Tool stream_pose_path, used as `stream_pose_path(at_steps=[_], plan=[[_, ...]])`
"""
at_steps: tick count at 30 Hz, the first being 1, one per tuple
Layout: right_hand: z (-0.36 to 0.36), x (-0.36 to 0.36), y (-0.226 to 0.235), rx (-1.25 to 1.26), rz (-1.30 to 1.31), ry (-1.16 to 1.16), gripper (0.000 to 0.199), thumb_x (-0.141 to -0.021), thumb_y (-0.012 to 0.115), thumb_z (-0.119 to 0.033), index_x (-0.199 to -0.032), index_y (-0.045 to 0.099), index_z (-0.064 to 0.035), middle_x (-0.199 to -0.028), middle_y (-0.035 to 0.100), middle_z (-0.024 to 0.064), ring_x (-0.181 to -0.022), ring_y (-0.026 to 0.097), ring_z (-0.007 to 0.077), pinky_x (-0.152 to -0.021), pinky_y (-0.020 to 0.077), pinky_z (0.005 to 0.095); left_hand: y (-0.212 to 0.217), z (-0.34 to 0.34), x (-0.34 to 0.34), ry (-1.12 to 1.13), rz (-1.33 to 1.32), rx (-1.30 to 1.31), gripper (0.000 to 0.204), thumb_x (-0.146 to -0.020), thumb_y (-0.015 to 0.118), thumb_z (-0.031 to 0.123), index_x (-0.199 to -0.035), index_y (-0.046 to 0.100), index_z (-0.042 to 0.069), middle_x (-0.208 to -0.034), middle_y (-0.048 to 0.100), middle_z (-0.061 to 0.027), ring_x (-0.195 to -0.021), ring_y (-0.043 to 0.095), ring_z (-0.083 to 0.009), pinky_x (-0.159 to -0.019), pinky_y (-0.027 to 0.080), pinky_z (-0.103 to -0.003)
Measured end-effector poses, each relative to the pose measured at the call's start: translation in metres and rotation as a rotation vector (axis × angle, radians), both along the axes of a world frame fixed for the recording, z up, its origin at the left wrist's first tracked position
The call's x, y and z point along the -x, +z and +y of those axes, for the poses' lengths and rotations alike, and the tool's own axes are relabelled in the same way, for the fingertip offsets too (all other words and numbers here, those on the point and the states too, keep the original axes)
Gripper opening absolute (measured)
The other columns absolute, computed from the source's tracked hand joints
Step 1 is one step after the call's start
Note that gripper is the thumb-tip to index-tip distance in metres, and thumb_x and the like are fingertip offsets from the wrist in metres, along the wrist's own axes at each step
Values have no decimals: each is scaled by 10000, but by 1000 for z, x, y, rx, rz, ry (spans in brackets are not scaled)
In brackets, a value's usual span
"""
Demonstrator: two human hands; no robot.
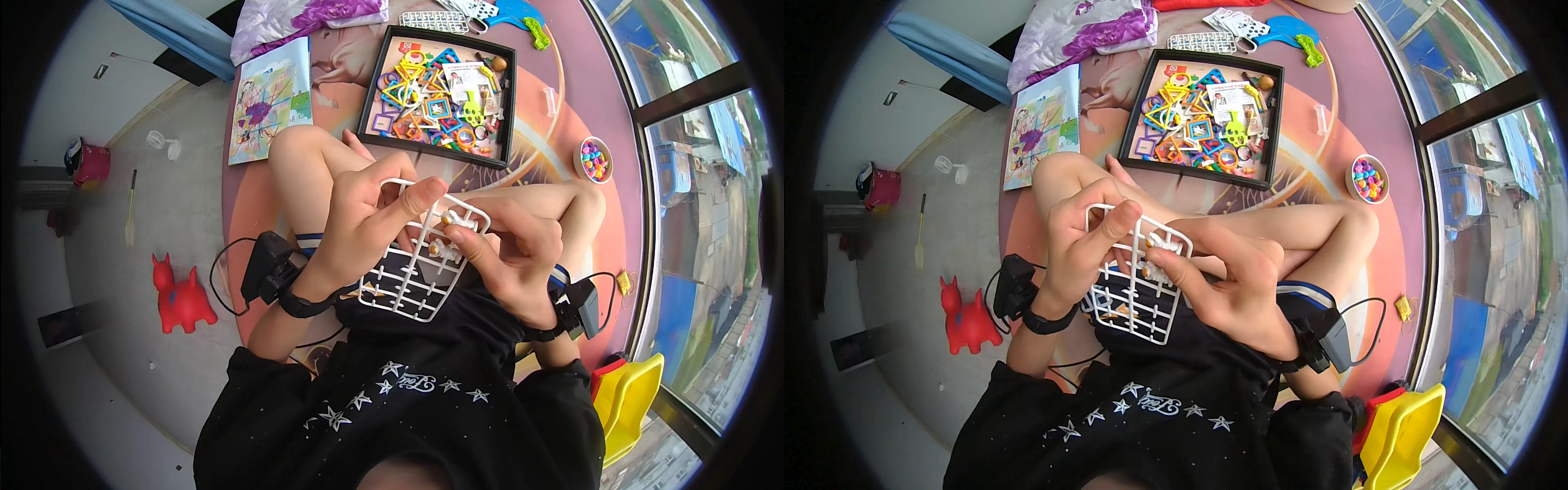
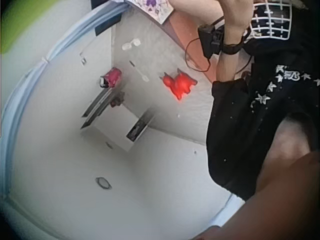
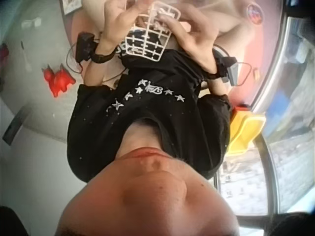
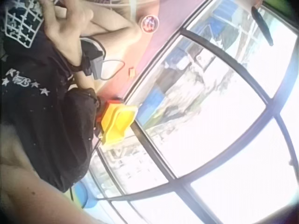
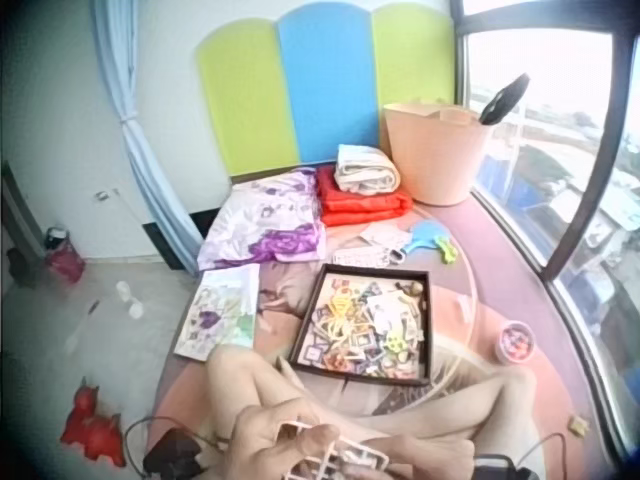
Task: The person is detaching small plastic toy parts from a sprue and placing them into a sorting tray.
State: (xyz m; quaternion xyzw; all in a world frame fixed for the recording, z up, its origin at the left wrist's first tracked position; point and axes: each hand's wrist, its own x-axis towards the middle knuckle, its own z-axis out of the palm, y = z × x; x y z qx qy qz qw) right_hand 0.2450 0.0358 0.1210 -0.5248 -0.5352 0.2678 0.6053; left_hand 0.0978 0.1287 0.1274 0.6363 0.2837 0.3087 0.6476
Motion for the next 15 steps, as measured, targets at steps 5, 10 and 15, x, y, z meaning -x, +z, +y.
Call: stream_pose_path(at_steps=[5,10,15], plan=[[-4,-5,11,125,-35,157,182,-754,678,-14,-892,608,80,-806,657,105,-721,608,110,-650,474,219,2,5,2,-109,-64,376,285,-870,590,275,-733,504,40,-588,566,-30,-423,530,-70,-355,403,-155],[7,-11,11,76,-34,411,125,-789,612,-80,-824,606,40,-626,601,132,-513,596,183,-477,431,272,19,-8,2,-147,-14,202,325,-876,578,313,-709,496,46,-570,541,-17,-410,500,-51,-341,353,-164],[5,-9,40,88,-280,349,131,-770,629,-94,-802,591,27,-532,522,94,-425,508,203,-415,375,307,32,-3,7,-24,-3,-57,322,-889,569,240,-659,520,20,-500,508,5,-398,493,-45,-373,341,-143]])
